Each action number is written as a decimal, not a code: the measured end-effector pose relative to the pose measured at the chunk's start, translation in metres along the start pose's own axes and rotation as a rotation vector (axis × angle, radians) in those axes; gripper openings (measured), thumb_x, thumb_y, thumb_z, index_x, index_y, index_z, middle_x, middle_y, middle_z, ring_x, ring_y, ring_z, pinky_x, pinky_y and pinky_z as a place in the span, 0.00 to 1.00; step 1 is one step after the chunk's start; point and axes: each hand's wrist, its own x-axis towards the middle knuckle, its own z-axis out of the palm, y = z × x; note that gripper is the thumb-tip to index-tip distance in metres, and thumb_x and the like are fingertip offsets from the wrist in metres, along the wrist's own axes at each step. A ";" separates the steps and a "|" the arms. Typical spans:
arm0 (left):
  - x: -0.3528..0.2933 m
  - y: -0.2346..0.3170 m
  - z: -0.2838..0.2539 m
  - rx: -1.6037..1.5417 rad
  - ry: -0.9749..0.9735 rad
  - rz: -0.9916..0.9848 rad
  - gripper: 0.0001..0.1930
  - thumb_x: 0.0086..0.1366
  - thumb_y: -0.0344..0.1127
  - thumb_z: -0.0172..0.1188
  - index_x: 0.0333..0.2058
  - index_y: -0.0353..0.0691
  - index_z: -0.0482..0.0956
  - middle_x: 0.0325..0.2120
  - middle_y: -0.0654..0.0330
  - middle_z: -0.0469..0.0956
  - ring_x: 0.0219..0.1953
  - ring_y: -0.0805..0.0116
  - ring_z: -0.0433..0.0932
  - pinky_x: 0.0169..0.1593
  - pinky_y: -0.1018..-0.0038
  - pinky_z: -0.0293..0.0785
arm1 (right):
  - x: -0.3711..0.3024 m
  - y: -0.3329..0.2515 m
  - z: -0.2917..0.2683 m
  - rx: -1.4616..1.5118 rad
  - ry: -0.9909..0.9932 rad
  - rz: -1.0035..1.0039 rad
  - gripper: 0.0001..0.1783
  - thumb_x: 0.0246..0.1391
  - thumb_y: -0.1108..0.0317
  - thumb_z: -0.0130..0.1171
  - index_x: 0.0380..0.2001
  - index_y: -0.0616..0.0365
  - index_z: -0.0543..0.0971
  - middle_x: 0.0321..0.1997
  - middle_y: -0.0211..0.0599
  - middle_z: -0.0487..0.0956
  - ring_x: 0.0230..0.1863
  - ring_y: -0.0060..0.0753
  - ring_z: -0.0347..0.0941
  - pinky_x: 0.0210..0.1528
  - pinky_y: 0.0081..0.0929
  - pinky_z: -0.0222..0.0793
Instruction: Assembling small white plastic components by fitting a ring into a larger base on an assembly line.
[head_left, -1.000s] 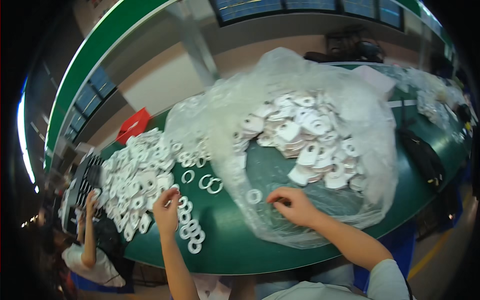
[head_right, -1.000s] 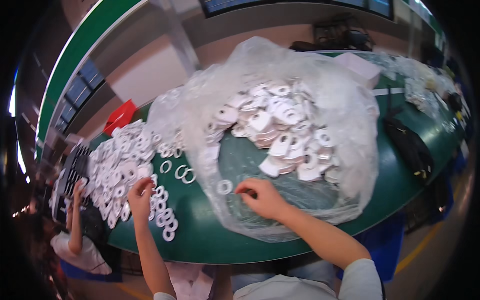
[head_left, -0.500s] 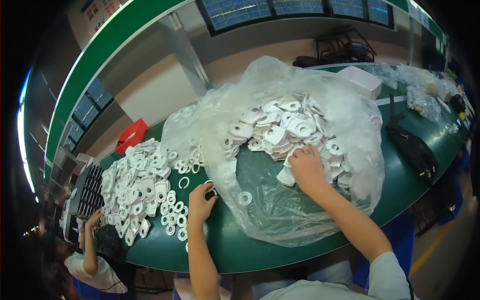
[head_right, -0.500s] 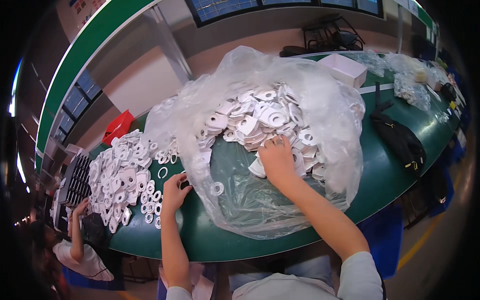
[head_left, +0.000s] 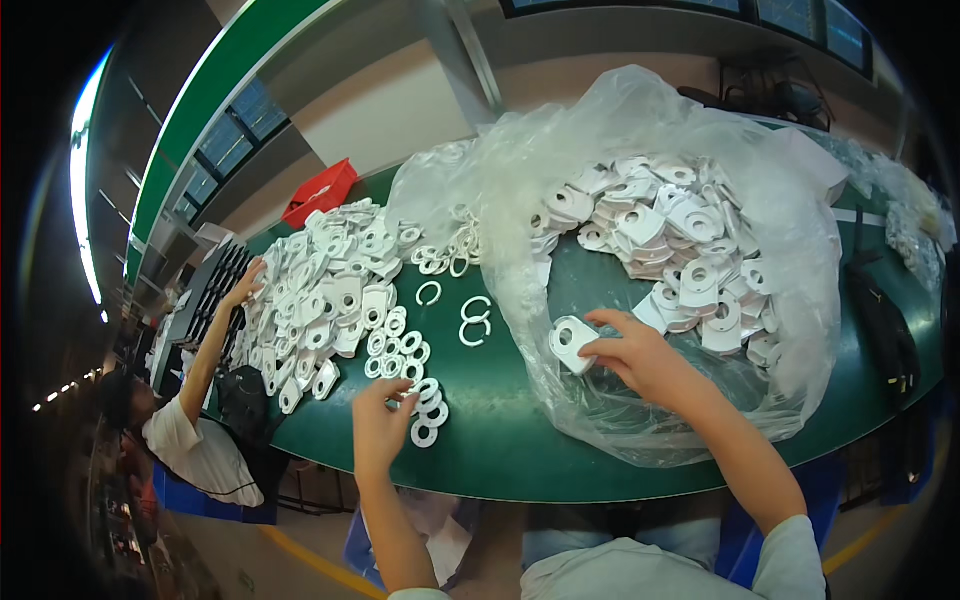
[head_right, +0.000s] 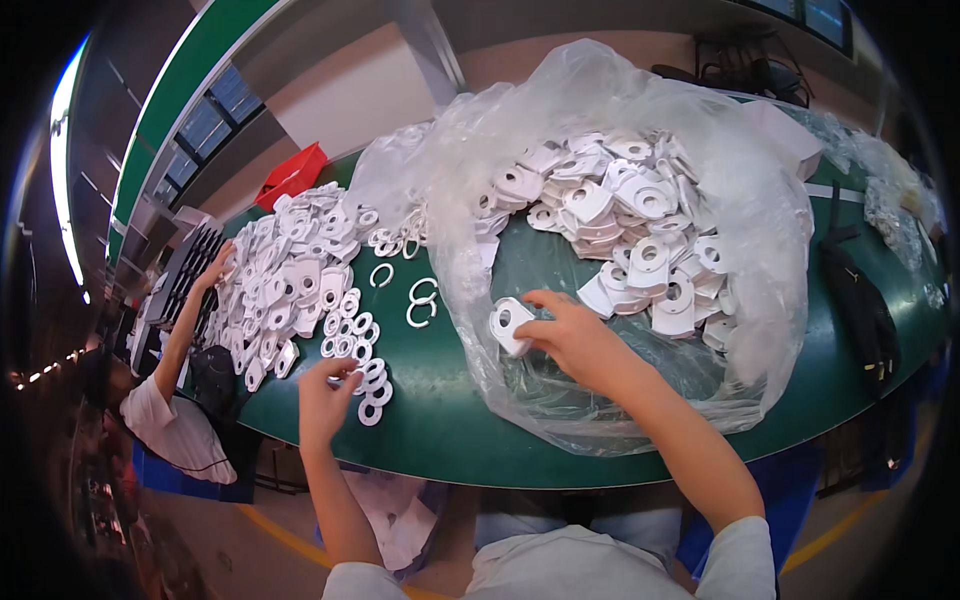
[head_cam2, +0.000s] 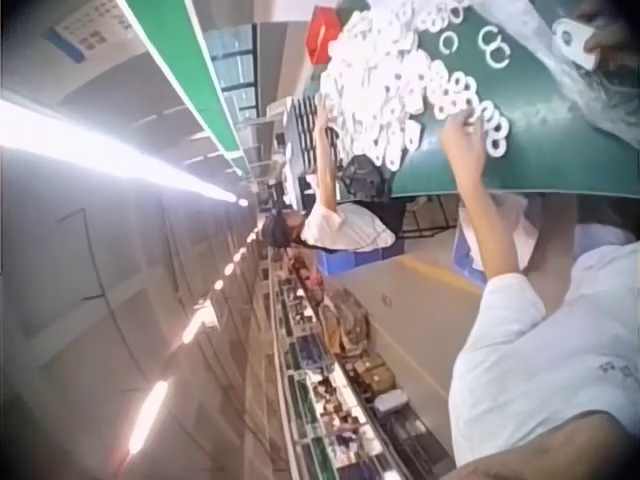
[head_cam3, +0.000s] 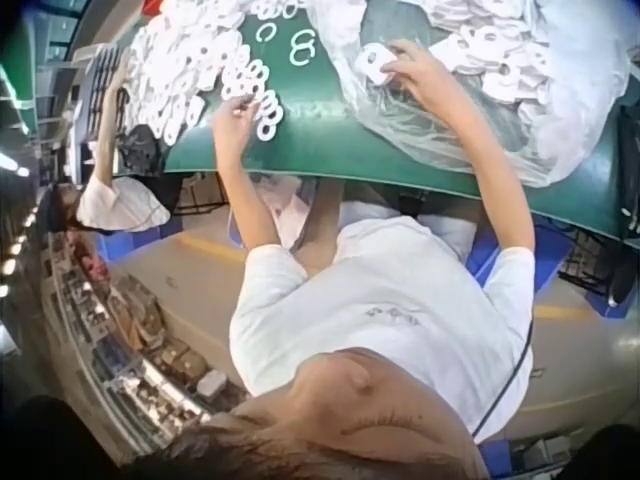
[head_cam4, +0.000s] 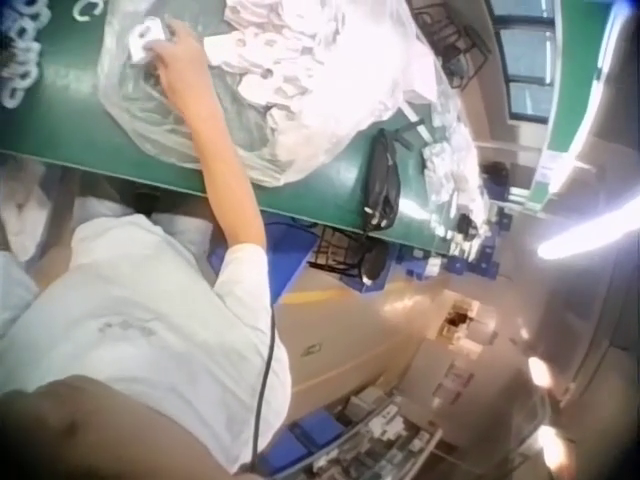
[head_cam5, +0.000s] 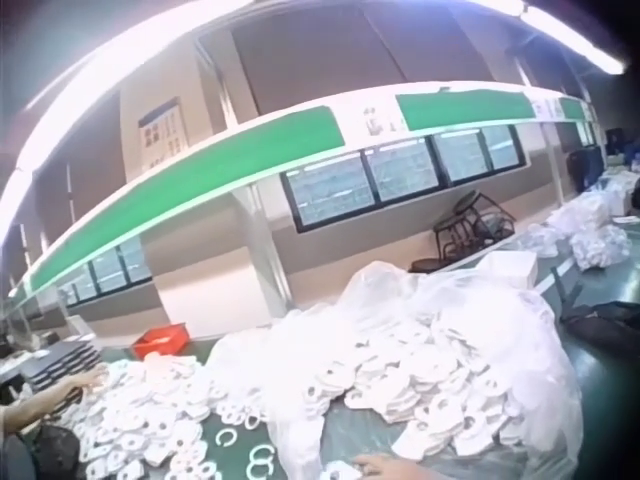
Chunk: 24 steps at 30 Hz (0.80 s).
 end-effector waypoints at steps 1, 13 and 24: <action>-0.007 -0.003 0.005 0.045 0.029 0.043 0.10 0.52 0.28 0.63 0.35 0.33 0.81 0.31 0.57 0.79 0.30 0.71 0.75 0.29 0.78 0.71 | -0.009 0.013 0.010 0.002 0.007 0.043 0.14 0.43 0.77 0.61 0.38 0.55 0.79 0.53 0.46 0.70 0.50 0.47 0.71 0.49 0.35 0.68; 0.006 0.005 0.013 0.217 -0.154 0.286 0.18 0.44 0.31 0.69 0.37 0.38 0.80 0.42 0.53 0.73 0.47 0.53 0.70 0.51 0.66 0.66 | -0.007 0.020 0.025 0.468 0.183 0.514 0.22 0.44 0.74 0.62 0.45 0.61 0.70 0.31 0.31 0.72 0.34 0.22 0.71 0.35 0.24 0.68; 0.056 0.029 0.025 0.191 0.039 0.221 0.07 0.57 0.32 0.60 0.27 0.32 0.78 0.18 0.55 0.76 0.18 0.66 0.74 0.24 0.74 0.67 | -0.009 0.029 0.017 0.907 0.134 0.598 0.16 0.51 0.78 0.53 0.44 0.60 0.65 0.39 0.36 0.76 0.33 0.22 0.76 0.24 0.16 0.68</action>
